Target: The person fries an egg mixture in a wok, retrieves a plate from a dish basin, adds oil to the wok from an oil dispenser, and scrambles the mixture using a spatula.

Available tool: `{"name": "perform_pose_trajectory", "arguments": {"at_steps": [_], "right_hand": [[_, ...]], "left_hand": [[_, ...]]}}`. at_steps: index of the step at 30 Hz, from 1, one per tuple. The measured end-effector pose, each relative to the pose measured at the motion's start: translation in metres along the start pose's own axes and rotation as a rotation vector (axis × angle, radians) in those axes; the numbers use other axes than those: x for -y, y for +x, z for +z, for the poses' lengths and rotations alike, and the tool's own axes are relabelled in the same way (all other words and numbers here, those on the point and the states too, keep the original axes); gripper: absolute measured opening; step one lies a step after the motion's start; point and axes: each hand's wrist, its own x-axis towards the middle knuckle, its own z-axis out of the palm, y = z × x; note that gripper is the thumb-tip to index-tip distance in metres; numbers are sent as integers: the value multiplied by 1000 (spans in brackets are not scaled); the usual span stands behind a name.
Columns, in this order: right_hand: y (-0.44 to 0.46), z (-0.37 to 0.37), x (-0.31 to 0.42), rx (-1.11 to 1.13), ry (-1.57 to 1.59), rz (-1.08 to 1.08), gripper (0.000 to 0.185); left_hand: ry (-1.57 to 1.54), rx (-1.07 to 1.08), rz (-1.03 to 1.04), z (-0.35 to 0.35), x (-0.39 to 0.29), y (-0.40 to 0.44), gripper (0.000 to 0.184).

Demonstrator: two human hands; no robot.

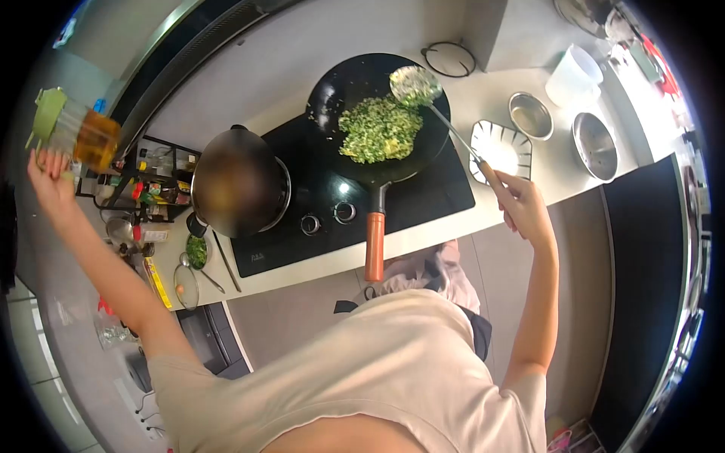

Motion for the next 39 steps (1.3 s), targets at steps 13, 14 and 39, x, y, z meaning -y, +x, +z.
{"name": "perform_pose_trajectory", "arguments": {"at_steps": [13,14,39], "right_hand": [[11,-11,-26,59,185,-53,37],[12,-12,-28,56,191,-50,37],[11,-19,-46,84,282,-65,37]], "left_hand": [[793,810,-273,148,181,-219,30],[977,871,-254,161,197,-228,32],[1476,632,-111,215,261,-188,46]]}}
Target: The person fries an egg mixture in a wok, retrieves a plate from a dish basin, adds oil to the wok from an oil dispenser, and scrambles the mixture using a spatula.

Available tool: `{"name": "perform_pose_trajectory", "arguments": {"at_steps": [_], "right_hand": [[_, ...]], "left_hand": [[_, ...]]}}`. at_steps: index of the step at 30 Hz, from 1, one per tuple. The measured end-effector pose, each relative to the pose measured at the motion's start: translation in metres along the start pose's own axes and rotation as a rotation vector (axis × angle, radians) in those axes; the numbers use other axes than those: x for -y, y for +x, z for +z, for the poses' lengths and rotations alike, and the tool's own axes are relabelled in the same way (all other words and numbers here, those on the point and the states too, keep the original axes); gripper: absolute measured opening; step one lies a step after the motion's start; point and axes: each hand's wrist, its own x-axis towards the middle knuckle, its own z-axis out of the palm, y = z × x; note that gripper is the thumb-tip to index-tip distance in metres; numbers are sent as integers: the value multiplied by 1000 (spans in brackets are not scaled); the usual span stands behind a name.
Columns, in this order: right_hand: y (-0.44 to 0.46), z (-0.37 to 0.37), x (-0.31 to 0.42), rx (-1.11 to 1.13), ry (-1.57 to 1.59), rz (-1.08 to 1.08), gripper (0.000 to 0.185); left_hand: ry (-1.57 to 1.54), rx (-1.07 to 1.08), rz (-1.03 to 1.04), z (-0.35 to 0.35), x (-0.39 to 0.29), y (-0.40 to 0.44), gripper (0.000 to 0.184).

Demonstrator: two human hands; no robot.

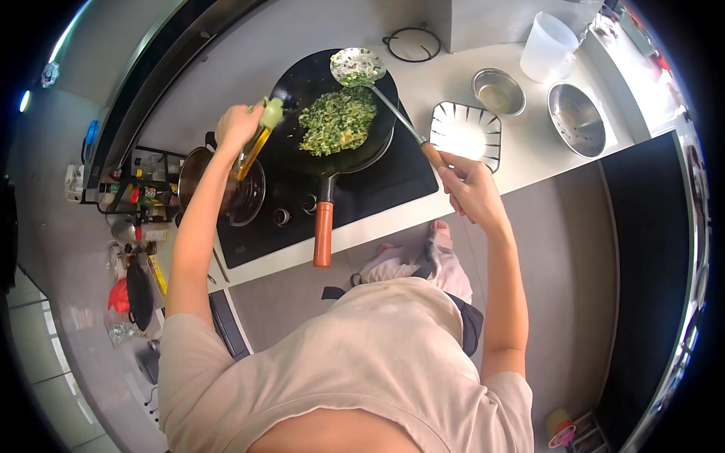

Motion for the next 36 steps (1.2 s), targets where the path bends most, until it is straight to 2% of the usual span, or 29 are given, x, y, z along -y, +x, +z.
{"name": "perform_pose_trajectory", "arguments": {"at_steps": [5,8,12,13,16,20,22,24,27,31,33,36], "right_hand": [[3,2,1,-16,-6,24,36],[4,1,0,-19,-18,33,36],[5,-1,-1,-17,-25,34,36],[5,-2,0,-23,-25,28,36],[7,-2,-1,-36,-22,15,37],[12,1,3,-53,-47,18,37],[14,6,9,-54,-77,29,37],[15,14,18,-48,-103,39,37],[21,23,16,-17,-113,-2,34],[32,37,17,29,-163,-13,34],[37,48,17,49,-158,-11,35],[36,58,12,13,-160,-6,32]], "left_hand": [[-3,264,-26,-14,12,-33,44],[-324,319,31,9,17,-36,48],[-815,289,-9,10,-13,-46,39],[-1037,257,-10,0,-25,-53,35],[-1368,114,-12,-5,-31,-55,31],[-1624,-90,47,-35,-14,-61,33],[-1690,-209,68,-63,2,-68,32],[-1743,-294,-14,-98,22,-77,34],[-1806,-394,22,-159,55,-95,32],[-1798,-532,102,-238,110,-101,30],[-1765,-705,98,-270,128,-96,28],[-1676,-828,128,-311,179,-65,27]]}}
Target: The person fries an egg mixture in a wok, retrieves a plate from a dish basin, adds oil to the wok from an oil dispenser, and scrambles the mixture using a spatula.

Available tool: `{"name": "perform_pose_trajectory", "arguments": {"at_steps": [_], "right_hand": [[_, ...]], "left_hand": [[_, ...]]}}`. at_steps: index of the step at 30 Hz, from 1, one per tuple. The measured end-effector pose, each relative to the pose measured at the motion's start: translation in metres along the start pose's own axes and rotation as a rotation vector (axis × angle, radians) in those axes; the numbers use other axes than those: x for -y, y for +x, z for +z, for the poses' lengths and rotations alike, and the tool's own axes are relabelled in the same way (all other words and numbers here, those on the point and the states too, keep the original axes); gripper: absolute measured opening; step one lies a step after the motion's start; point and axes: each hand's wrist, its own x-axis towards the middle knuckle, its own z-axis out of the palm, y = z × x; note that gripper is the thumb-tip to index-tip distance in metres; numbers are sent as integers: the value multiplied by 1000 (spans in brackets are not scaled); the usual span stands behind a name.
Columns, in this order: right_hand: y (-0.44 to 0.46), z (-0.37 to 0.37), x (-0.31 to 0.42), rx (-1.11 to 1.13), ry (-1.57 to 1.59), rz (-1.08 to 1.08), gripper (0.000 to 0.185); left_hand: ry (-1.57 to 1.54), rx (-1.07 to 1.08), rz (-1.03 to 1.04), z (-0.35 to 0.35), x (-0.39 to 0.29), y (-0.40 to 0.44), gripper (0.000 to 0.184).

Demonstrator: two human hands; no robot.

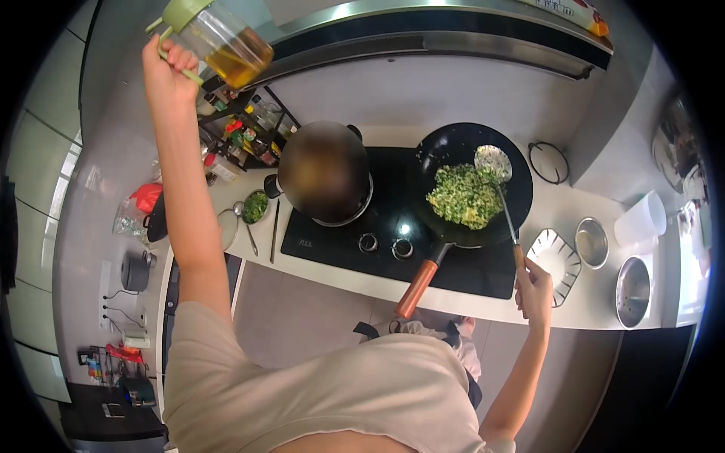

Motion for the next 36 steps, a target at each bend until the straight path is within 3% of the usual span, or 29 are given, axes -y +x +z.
{"name": "perform_pose_trajectory", "arguments": {"at_steps": [9,14,20,23,25,26,28,30,32,33,34,35,36], "right_hand": [[-27,18,14,-91,16,51,37],[-41,17,5,-154,5,79,37],[-57,8,28,-279,-256,41,30],[-51,-9,25,-332,-507,-213,21],[-51,-20,49,-276,-630,-162,13],[-50,-27,54,-259,-702,-188,12],[-43,-36,69,-259,-826,-236,11],[-34,-44,86,-217,-1011,-180,12],[-27,-46,102,-202,-1150,-182,13],[-23,-48,111,-160,-1192,-183,14],[-19,-48,122,-121,-1235,-184,14],[-15,-45,132,-112,-1343,-181,13],[-14,-42,142,-75,-1379,-205,12]], "left_hand": [[74,-194,170,-24,60,157,24],[111,-240,97,-47,101,218,14],[121,-312,120,-58,131,261,19],[181,-202,136,-67,142,279,25],[175,-133,126,-68,145,282,30],[338,-272,86,-43,128,231,34],[564,-279,239,-14,108,137,34],[542,-114,432,-15,123,56,31],[672,303,276,-5,134,-84,14],[934,553,419,-9,149,-145,13],[711,553,-171,0,158,-208,18],[799,729,-18,-18,192,-251,26],[769,706,-302,-40,222,-293,35]]}}
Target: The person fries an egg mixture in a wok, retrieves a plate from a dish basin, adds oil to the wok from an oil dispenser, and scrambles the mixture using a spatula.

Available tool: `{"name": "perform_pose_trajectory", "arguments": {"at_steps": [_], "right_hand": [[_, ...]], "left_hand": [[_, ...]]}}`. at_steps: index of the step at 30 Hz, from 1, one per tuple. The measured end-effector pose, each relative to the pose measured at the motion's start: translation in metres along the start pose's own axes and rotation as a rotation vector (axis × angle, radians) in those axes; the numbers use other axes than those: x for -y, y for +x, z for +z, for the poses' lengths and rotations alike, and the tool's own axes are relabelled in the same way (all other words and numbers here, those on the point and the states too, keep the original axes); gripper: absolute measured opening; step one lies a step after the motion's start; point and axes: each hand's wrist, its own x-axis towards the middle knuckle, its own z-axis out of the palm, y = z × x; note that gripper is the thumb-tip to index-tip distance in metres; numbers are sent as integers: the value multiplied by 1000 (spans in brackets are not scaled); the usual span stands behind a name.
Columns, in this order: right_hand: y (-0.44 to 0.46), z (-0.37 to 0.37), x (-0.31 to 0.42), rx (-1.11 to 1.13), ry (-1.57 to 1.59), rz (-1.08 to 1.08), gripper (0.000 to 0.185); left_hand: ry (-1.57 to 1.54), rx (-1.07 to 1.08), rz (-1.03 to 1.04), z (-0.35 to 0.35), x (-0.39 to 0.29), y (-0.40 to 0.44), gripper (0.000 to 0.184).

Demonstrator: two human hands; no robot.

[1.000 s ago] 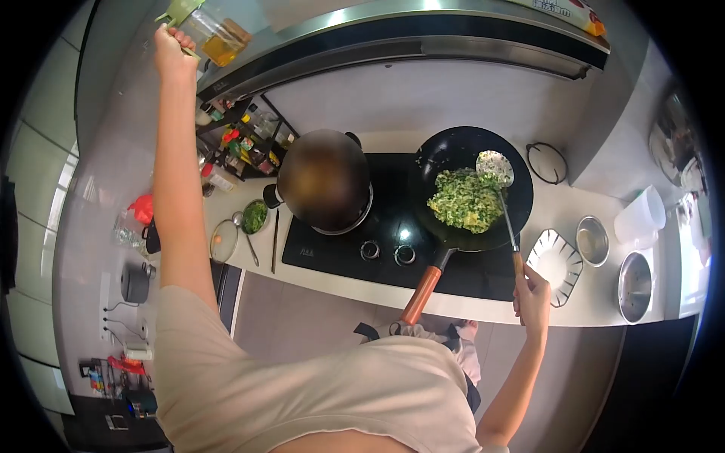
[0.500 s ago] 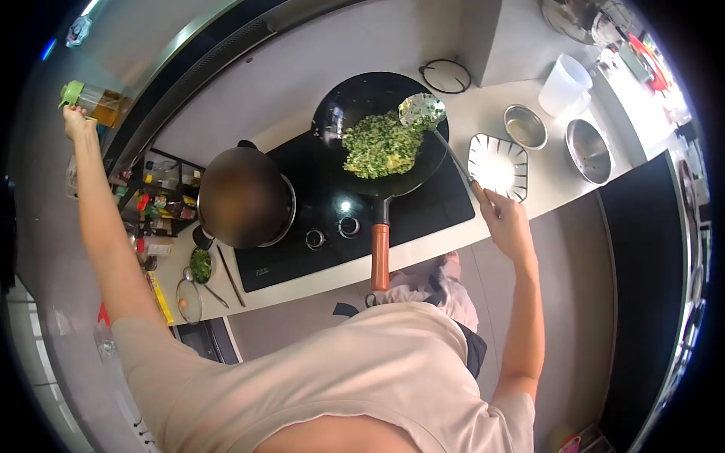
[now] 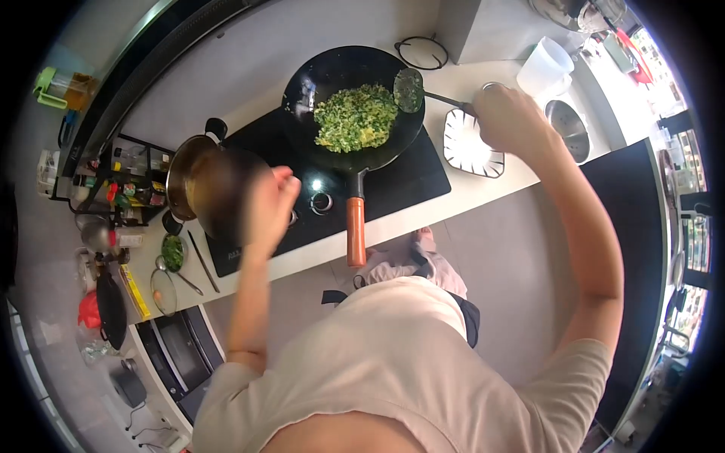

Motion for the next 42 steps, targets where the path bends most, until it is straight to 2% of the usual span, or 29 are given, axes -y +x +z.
{"name": "perform_pose_trajectory", "arguments": {"at_steps": [1,2,3,4,6,7,9,11,14,16,20,24,28,32,33,37,42], "right_hand": [[6,-11,4,9,-36,-41,11],[11,-15,5,17,-67,-80,11],[17,-5,-3,-120,-127,-202,13],[21,-15,1,-24,-121,-180,15],[33,-43,19,156,-116,-139,22],[44,-46,21,232,-79,-72,36],[59,-56,27,360,-132,-75,40],[65,-60,28,450,-150,-70,46],[73,-40,16,547,13,-55,47],[74,-7,0,504,106,-123,48],[54,42,5,392,331,20,42],[60,89,3,305,466,-7,28],[75,116,10,93,336,-197,32],[69,77,12,19,185,-187,41],[72,79,7,-40,114,-226,48],[76,79,-2,-131,-121,-262,58],[72,73,-5,-208,-257,-247,56]], "left_hand": [[-244,-18,-238,36,42,-22,42],[-369,90,-392,44,25,-38,46],[-454,189,-554,59,28,-54,53],[-553,294,-684,74,32,-65,54],[-1006,415,-816,96,33,-84,51],[-1049,383,-863,105,27,-86,47],[-1057,294,-940,109,2,-86,40],[-1122,336,-869,113,15,-89,40],[-1126,336,-843,115,14,-88,37],[-1117,349,-829,114,18,-88,35],[-1089,360,-846,112,15,-86,34],[-1076,373,-825,112,15,-85,34],[-1069,378,-833,111,14,-86,34],[-1086,374,-833,108,15,-86,33],[-1092,374,-836,108,15,-85,33],[-1091,371,-844,109,16,-85,34],[-1097,361,-835,109,17,-87,36]]}}
